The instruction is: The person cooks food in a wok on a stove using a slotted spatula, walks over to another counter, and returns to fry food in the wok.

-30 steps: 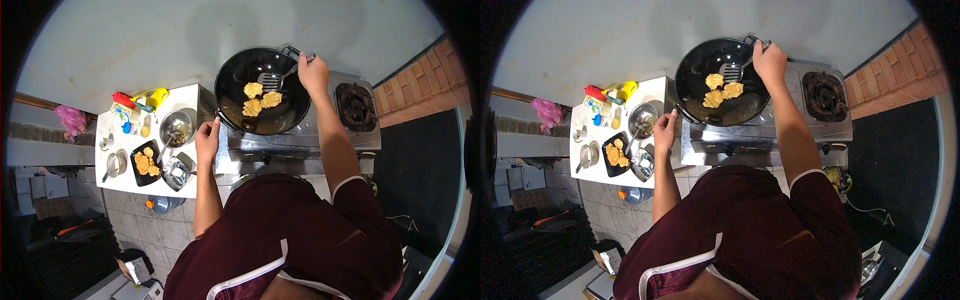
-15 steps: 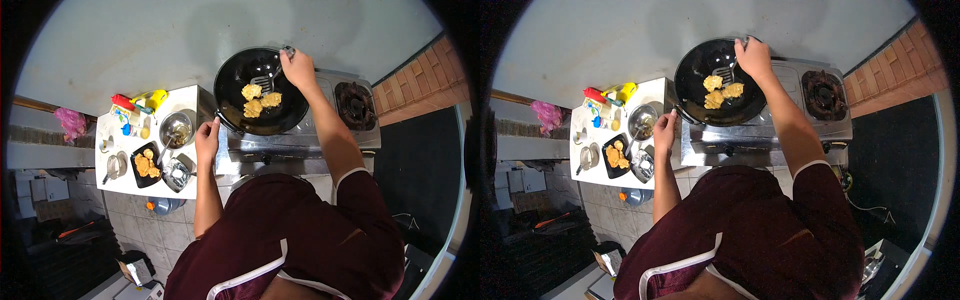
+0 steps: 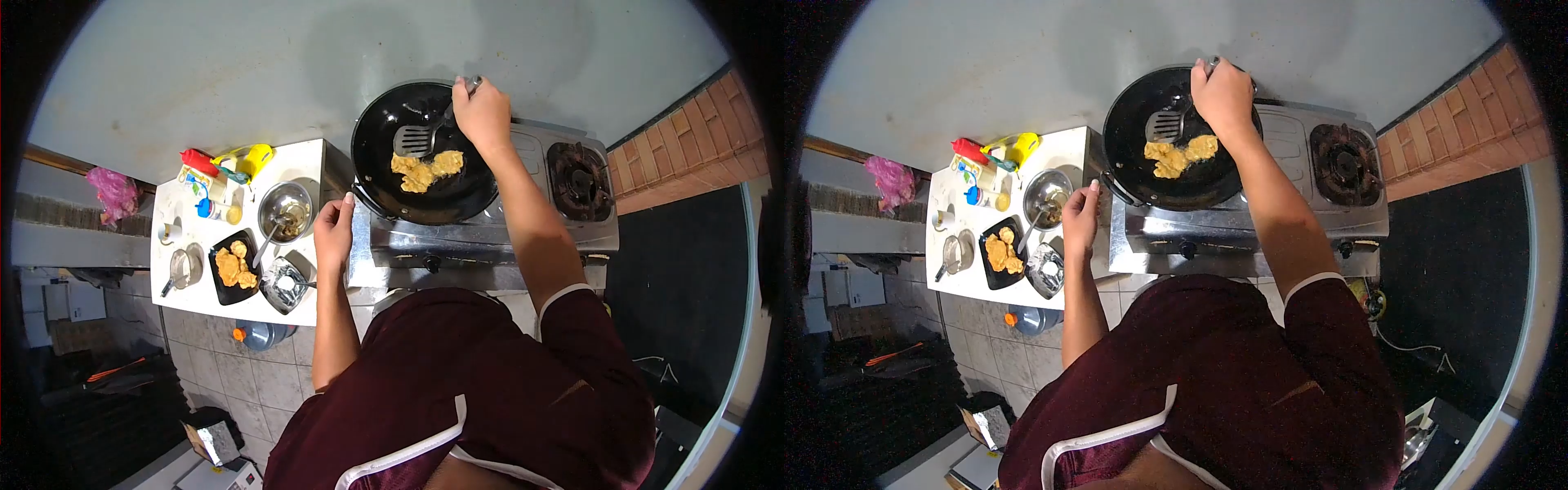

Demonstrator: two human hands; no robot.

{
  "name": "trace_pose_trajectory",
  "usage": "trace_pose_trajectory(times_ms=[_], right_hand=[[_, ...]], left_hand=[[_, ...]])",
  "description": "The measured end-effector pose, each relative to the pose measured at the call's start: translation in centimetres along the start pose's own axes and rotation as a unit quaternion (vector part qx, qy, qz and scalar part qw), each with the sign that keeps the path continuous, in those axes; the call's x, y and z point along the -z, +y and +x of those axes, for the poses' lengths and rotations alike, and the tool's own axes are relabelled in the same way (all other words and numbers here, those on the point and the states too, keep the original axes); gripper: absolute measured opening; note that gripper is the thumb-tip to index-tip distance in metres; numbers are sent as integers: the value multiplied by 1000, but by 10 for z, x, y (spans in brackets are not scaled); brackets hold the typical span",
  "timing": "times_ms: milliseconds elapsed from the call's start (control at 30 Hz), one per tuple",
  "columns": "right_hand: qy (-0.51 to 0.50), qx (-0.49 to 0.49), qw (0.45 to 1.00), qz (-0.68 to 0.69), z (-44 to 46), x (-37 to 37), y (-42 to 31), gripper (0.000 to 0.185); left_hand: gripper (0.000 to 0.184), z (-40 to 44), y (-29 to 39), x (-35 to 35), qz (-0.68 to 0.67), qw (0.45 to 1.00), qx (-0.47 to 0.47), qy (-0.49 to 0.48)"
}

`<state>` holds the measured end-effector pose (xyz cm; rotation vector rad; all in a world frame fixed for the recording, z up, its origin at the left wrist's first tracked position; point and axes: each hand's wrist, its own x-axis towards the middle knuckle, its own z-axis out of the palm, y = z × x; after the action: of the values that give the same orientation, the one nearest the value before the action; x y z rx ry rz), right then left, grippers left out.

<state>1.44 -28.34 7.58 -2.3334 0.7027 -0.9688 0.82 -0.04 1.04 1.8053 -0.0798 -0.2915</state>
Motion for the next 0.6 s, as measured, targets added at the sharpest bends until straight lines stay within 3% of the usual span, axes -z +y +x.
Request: trace_pose_trajectory(times_ms=[167, 333, 600], right_hand=[[4, 19, 997, 77, -9, 4, 5, 31], [29, 25, 998, 56, -21, 11, 14, 28], [-32, -15, 992, 121, -41, 6, 15, 25]], left_hand=[[31, -1, -6, 5, -14, 1000, -1, 9], [31, -3, -6, 9, -3, 1000, 7, 0], [30, -4, -5, 6, 6, 1000, 15, 0]])
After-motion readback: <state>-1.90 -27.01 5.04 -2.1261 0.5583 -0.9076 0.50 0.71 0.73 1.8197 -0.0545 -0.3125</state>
